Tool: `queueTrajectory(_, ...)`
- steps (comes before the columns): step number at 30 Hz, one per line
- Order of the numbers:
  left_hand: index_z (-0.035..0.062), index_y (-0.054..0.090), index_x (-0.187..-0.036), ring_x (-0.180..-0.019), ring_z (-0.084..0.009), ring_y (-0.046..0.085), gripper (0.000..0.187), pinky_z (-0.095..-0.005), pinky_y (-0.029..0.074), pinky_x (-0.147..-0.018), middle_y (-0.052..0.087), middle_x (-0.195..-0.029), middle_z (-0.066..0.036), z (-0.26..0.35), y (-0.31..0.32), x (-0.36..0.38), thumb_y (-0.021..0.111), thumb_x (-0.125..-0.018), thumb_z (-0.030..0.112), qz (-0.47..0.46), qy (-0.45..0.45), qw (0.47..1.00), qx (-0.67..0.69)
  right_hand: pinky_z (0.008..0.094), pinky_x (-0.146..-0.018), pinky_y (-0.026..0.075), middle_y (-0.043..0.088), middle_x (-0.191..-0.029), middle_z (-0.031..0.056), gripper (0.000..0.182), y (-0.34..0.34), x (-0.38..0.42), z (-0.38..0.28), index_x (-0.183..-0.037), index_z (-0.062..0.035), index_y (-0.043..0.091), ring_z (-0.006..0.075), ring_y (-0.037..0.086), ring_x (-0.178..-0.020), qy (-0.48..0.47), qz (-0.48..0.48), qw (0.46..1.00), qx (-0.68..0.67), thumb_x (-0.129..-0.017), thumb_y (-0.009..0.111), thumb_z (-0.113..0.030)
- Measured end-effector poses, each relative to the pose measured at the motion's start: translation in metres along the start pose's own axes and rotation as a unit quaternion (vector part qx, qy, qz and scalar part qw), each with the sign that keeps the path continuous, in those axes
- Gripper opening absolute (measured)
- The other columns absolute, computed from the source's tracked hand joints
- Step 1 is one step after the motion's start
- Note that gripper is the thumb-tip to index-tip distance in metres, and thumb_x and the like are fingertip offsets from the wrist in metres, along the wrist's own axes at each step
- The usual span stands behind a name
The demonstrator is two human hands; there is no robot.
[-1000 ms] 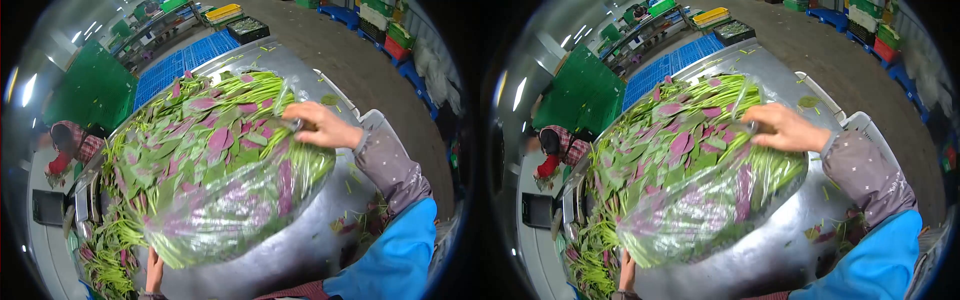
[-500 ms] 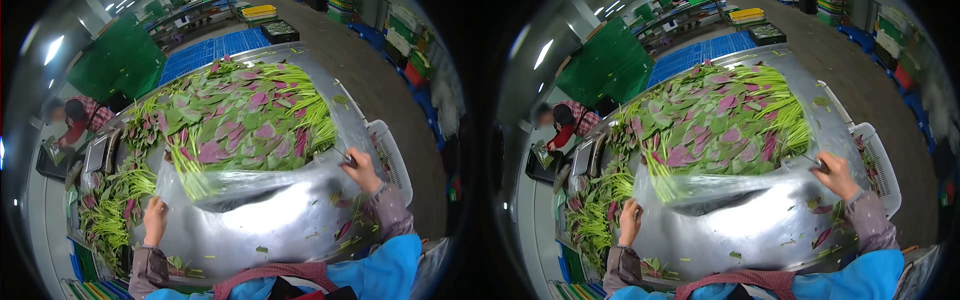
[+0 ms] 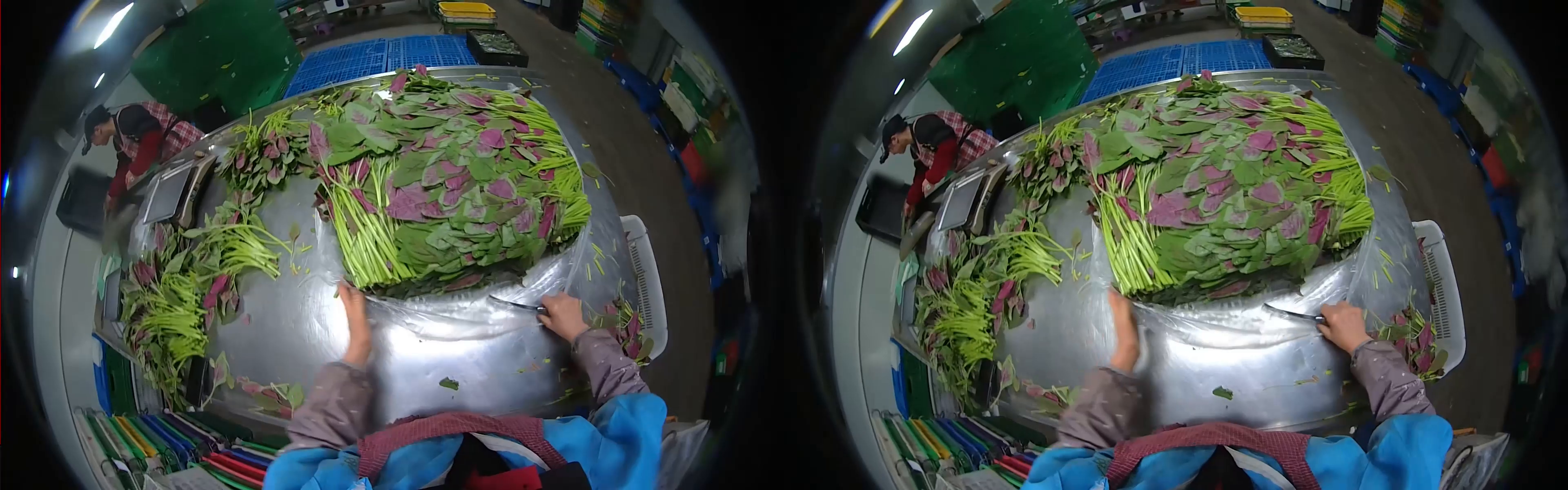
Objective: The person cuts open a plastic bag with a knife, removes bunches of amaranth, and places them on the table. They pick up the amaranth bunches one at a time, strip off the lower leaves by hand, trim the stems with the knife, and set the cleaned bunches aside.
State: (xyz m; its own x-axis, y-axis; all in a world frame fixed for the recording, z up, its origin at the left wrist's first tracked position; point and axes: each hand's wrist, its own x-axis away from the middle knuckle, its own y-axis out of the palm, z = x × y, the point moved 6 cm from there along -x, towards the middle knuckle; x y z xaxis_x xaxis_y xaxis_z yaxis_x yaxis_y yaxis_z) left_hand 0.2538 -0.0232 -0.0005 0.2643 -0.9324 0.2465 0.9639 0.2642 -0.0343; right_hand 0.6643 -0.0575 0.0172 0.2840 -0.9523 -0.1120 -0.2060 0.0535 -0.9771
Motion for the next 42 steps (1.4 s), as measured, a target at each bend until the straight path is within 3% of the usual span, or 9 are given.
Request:
queueTrajectory(2,-0.0017,0.021,-0.133,-0.123,-0.0237,0.023,0.052,-0.0296,0.017,-0.102,0.024,-0.136,-0.013,-0.012,0.019,-0.011,0.030,-0.094,0.031,0.132,0.168,0.977,0.028,0.0414,-0.056,0.042,0.057,-0.062,0.0102,0.023,0.012,-0.016,-0.010,-0.074,-0.0084,0.054,0.0289,0.057,-0.064,0.064,-0.058,0.996,-0.008,-0.065,0.066,-0.026)
queueTrajectory(5,0.0044,0.032,-0.129,-0.112,-0.0186,0.037,0.052,-0.0287,0.027,-0.096,0.039,-0.125,-0.005,-0.058,0.034,-0.037,0.031,-0.092,0.041,0.249,0.074,0.943,0.208,0.0409,-0.055,0.044,0.059,-0.060,0.0128,0.026,0.025,-0.019,-0.023,-0.075,-0.0083,0.059,0.0303,0.059,-0.059,0.095,-0.059,0.993,-0.035,-0.067,0.065,-0.033)
queueTrajectory(18,0.0073,0.040,-0.124,-0.104,-0.0226,0.043,0.053,-0.0333,0.035,-0.090,0.044,-0.122,-0.005,-0.027,0.025,-0.181,0.031,-0.089,0.046,0.169,-0.042,0.938,0.301,0.0381,-0.050,0.045,0.059,-0.061,0.0107,0.024,0.063,-0.042,-0.116,-0.085,-0.0099,0.061,0.0294,0.058,-0.055,0.118,-0.069,0.957,-0.255,-0.070,0.063,-0.029)
queueTrajectory(22,0.0080,0.040,-0.124,-0.106,-0.0233,0.043,0.054,-0.0340,0.034,-0.090,0.044,-0.123,-0.005,-0.012,0.019,-0.158,0.029,-0.089,0.047,0.172,-0.026,0.949,0.264,0.0423,-0.058,0.045,0.060,-0.069,0.0135,0.025,0.043,0.020,-0.034,-0.085,-0.0112,0.057,0.0327,0.059,-0.067,0.220,-0.106,0.955,-0.167,-0.074,0.055,-0.033)
queueTrajectory(29,0.0094,0.036,-0.127,-0.115,-0.0232,0.037,0.051,-0.0369,0.031,-0.094,0.037,-0.130,-0.006,0.000,-0.014,-0.156,0.028,-0.090,0.044,-0.001,0.073,0.992,0.107,0.0213,-0.041,0.041,0.062,-0.074,0.0094,0.036,0.007,0.074,0.073,-0.105,0.0024,0.047,0.0154,0.059,-0.050,0.443,-0.041,0.733,-0.515,-0.076,0.058,-0.014)
queueTrajectory(32,0.0130,0.032,-0.129,-0.114,-0.0199,0.037,0.052,-0.0342,0.029,-0.092,0.035,-0.130,-0.002,0.019,-0.045,-0.117,0.038,-0.087,0.045,0.084,0.016,0.996,0.008,0.0206,-0.034,0.037,0.062,-0.075,0.0098,0.031,0.005,0.108,0.102,-0.103,-0.0002,0.049,0.0149,0.061,-0.052,0.485,-0.025,0.630,-0.607,-0.074,0.057,-0.010)
queueTrajectory(36,0.0108,0.027,-0.130,-0.121,-0.0272,0.032,0.049,-0.0408,0.029,-0.094,0.029,-0.134,-0.009,0.029,-0.088,-0.057,0.036,-0.090,0.038,0.106,0.021,0.992,-0.060,0.0257,-0.035,0.039,0.061,-0.074,0.0092,0.021,-0.002,0.230,0.193,-0.095,0.0000,0.051,0.0152,0.054,-0.043,0.592,0.243,0.666,-0.385,-0.075,0.051,-0.008)
queueTrajectory(38,0.0108,0.029,-0.128,-0.115,-0.0270,0.038,0.046,-0.0401,0.031,-0.093,0.030,-0.132,-0.009,0.021,-0.098,-0.028,0.038,-0.091,0.036,0.147,0.019,0.989,-0.021,0.0303,-0.045,0.044,0.061,-0.072,0.0091,0.016,-0.067,0.191,0.132,-0.087,0.0011,0.052,0.0185,0.055,-0.048,0.448,0.335,0.798,-0.226,-0.073,0.051,-0.006)
queueTrajectory(42,0.0099,0.032,-0.125,-0.102,-0.0216,0.046,0.041,-0.0379,0.036,-0.089,0.037,-0.125,-0.009,0.012,-0.081,0.014,0.040,-0.091,0.031,0.140,0.020,0.990,0.010,0.0387,-0.067,0.047,0.062,-0.080,0.0132,0.037,-0.051,0.108,0.005,-0.096,-0.0092,0.058,0.0292,0.061,-0.077,0.320,-0.025,0.928,-0.191,-0.070,0.061,-0.036)
